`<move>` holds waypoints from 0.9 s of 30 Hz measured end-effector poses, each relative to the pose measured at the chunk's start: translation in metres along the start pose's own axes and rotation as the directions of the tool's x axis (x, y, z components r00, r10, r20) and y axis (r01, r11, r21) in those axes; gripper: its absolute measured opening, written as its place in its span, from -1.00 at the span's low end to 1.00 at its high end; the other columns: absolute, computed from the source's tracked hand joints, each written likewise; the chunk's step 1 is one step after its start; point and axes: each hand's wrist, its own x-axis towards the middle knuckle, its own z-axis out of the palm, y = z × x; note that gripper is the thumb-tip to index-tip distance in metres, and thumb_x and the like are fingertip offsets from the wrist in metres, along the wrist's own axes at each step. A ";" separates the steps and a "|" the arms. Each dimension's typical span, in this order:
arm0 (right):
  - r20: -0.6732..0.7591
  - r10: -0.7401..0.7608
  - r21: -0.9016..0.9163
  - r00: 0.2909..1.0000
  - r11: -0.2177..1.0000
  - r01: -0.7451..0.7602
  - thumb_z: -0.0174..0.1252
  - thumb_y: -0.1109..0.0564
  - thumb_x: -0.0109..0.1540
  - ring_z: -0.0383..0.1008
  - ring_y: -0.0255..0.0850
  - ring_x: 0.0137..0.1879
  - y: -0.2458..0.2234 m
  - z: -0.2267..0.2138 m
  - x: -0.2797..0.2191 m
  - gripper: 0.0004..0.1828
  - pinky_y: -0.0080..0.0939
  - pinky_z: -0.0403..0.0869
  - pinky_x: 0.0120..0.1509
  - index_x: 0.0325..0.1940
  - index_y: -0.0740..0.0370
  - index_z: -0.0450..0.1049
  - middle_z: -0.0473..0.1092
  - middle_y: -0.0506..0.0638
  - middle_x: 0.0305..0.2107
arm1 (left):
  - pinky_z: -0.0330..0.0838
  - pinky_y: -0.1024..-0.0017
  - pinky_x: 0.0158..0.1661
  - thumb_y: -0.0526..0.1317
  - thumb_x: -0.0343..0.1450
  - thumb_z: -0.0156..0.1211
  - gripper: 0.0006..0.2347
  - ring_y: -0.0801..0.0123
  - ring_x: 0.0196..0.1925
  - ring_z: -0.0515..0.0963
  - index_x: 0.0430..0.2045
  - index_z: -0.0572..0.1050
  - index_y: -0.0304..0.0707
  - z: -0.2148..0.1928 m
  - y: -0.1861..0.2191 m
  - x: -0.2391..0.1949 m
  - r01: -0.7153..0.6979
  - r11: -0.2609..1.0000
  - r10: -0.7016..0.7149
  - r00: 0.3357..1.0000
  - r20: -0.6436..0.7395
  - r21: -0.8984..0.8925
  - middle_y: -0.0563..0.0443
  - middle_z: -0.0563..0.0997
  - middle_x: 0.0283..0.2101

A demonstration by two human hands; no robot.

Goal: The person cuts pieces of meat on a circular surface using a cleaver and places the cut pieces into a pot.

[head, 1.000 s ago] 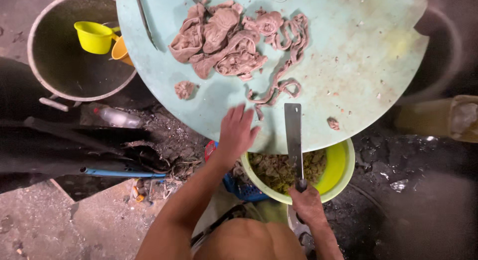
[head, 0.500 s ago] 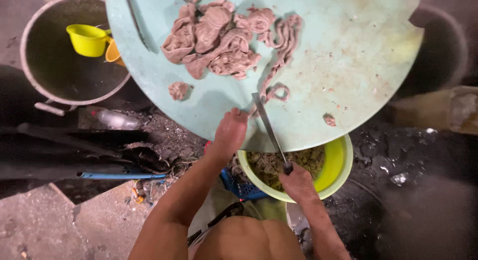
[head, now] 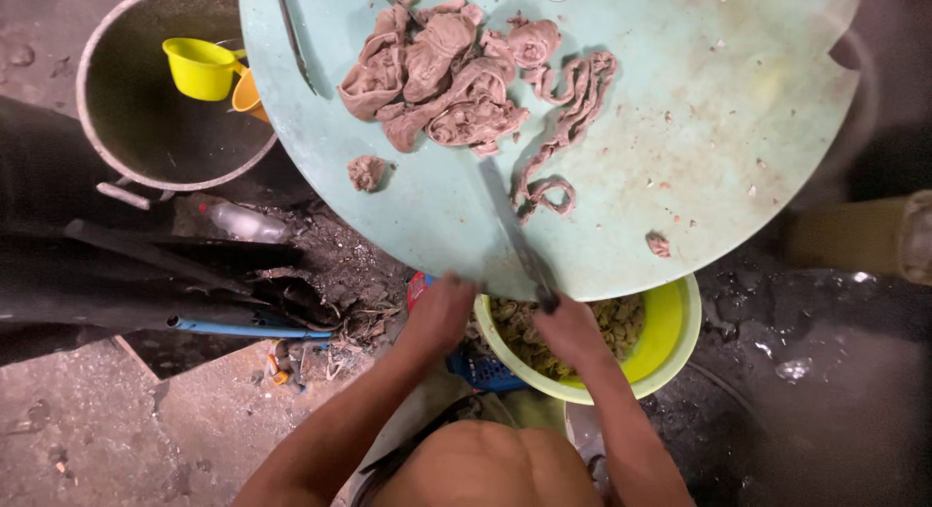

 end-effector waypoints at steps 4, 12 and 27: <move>-0.053 0.109 0.003 0.993 0.994 -0.109 0.14 -0.12 0.16 0.52 0.31 -0.07 0.024 -0.006 -0.038 -0.56 0.19 0.43 0.08 -0.14 0.32 0.53 0.51 0.39 -0.32 | 0.48 -0.03 -0.19 -0.31 0.38 0.01 -0.89 -0.20 -0.16 0.56 -0.31 0.47 -0.30 0.010 0.011 -0.042 0.100 0.994 -0.096 0.991 0.093 -0.038 -0.34 0.51 -0.21; -0.111 0.301 0.230 0.947 0.935 -0.270 0.17 -0.02 0.10 0.57 0.11 -0.28 0.063 -0.004 -0.075 -0.66 0.09 0.50 -0.04 -0.25 0.32 0.51 0.51 0.29 -0.49 | 0.46 -0.01 -0.22 -0.26 0.40 0.19 -0.82 -0.12 -0.19 0.55 -0.18 0.44 -0.29 -0.008 0.044 0.037 -0.120 0.990 0.132 0.971 -0.199 0.073 -0.23 0.52 -0.14; -0.129 0.375 0.449 0.918 0.848 -0.283 0.26 0.06 0.15 0.48 0.04 -0.43 0.100 0.033 -0.107 -0.69 0.03 0.48 -0.24 -0.22 0.40 0.47 0.45 0.23 -0.58 | 0.53 0.08 -0.30 -0.19 0.14 0.25 -0.90 0.02 -0.32 0.64 -0.67 0.60 -0.20 0.039 0.044 0.264 -0.262 0.915 0.333 0.919 -0.210 0.306 -0.12 0.63 -0.45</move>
